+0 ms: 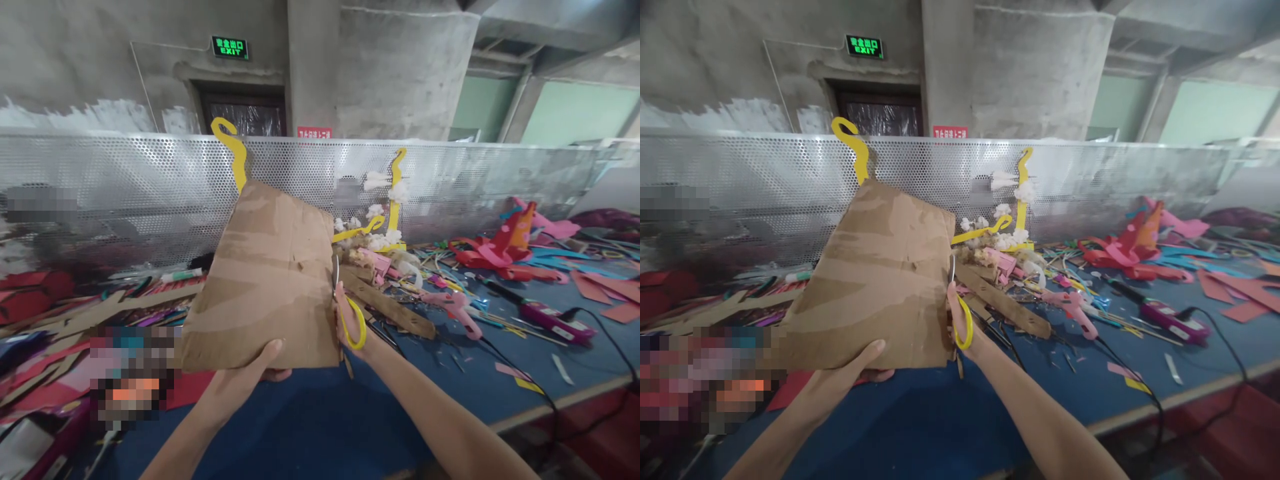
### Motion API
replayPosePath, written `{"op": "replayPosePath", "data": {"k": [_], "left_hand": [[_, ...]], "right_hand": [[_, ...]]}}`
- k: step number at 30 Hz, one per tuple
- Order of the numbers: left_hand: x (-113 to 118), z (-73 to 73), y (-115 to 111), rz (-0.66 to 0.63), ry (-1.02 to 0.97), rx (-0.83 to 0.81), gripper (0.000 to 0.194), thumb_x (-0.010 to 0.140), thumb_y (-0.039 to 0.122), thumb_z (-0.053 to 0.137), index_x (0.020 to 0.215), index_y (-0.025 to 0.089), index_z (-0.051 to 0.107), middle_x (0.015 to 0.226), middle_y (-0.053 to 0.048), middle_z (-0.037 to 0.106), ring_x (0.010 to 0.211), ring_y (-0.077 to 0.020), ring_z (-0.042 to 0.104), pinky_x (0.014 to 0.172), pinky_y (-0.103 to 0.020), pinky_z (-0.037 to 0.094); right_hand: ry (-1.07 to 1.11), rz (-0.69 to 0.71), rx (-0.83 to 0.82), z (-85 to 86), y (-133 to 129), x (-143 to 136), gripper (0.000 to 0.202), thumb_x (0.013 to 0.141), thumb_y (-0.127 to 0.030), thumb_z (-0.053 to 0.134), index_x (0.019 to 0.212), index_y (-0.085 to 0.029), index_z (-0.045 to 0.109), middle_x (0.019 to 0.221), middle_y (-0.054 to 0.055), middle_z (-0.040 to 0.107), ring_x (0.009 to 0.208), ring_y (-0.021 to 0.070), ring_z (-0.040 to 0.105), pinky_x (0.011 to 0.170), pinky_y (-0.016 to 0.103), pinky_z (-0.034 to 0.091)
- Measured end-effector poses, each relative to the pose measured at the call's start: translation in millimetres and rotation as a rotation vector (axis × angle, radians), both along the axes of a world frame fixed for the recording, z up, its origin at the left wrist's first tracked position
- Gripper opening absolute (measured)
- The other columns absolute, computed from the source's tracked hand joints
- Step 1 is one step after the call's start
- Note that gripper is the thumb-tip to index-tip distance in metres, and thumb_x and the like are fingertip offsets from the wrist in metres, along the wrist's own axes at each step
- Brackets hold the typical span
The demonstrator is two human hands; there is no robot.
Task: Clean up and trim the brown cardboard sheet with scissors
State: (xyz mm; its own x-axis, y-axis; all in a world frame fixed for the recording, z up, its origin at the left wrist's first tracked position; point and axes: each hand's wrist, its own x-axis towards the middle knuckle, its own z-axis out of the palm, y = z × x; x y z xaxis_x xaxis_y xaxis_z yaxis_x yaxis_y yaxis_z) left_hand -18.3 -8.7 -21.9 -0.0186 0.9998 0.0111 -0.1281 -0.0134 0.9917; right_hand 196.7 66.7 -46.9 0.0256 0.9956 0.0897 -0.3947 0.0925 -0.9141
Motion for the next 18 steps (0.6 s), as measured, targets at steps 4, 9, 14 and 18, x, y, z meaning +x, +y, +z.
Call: {"op": "replayPosePath", "data": {"k": [4, 9, 14, 18], "left_hand": [[1.7, -1.8, 1.0, 0.005, -0.051, -0.012, 0.059, 0.067, 0.041, 0.089, 0.11, 0.008, 0.069, 0.101, -0.014, 0.078, 0.081, -0.029, 0.077, 0.067, -0.039, 0.07], [2.6, -3.5, 2.2, -0.023, -0.11, -0.019, 0.074, 0.067, 0.04, 0.09, 0.13, 0.011, 0.064, 0.109, -0.015, 0.077, 0.087, -0.0302, 0.076, 0.066, -0.039, 0.07], [0.5, -3.8, 4.9, -0.04, -0.15, -0.044, 0.076, 0.068, 0.037, 0.09, 0.135, 0.016, 0.061, 0.119, -0.015, 0.074, 0.092, -0.0295, 0.075, 0.064, -0.037, 0.069], [-1.9, -4.6, 6.5, -0.05, -0.136, -0.042, 0.073, 0.069, 0.038, 0.09, 0.133, 0.015, 0.063, 0.115, -0.015, 0.075, 0.088, -0.0282, 0.076, 0.066, -0.037, 0.069]], "right_hand": [[0.015, 0.013, 0.038, 0.5, -2.5, -5.0, 0.059, 0.092, -0.074, 0.051, 0.121, -0.027, 0.072, 0.106, 0.001, 0.08, 0.114, 0.0257, 0.071, 0.1, 0.041, 0.058], [0.019, -0.053, 0.02, -1.8, -5.7, -8.1, 0.058, 0.094, -0.071, 0.05, 0.126, -0.027, 0.071, 0.113, 0.002, 0.079, 0.121, 0.0276, 0.068, 0.109, 0.044, 0.052], [0.1, 0.027, -0.058, -6.5, -8.0, -10.6, 0.069, 0.093, -0.078, 0.041, 0.127, -0.025, 0.07, 0.105, 0.005, 0.08, 0.112, 0.0288, 0.073, 0.102, 0.046, 0.057], [0.146, 0.181, -0.085, -6.1, -5.1, -6.2, 0.077, 0.092, -0.083, 0.035, 0.123, -0.023, 0.07, 0.097, 0.008, 0.081, 0.1, 0.0286, 0.076, 0.091, 0.047, 0.061]]}}
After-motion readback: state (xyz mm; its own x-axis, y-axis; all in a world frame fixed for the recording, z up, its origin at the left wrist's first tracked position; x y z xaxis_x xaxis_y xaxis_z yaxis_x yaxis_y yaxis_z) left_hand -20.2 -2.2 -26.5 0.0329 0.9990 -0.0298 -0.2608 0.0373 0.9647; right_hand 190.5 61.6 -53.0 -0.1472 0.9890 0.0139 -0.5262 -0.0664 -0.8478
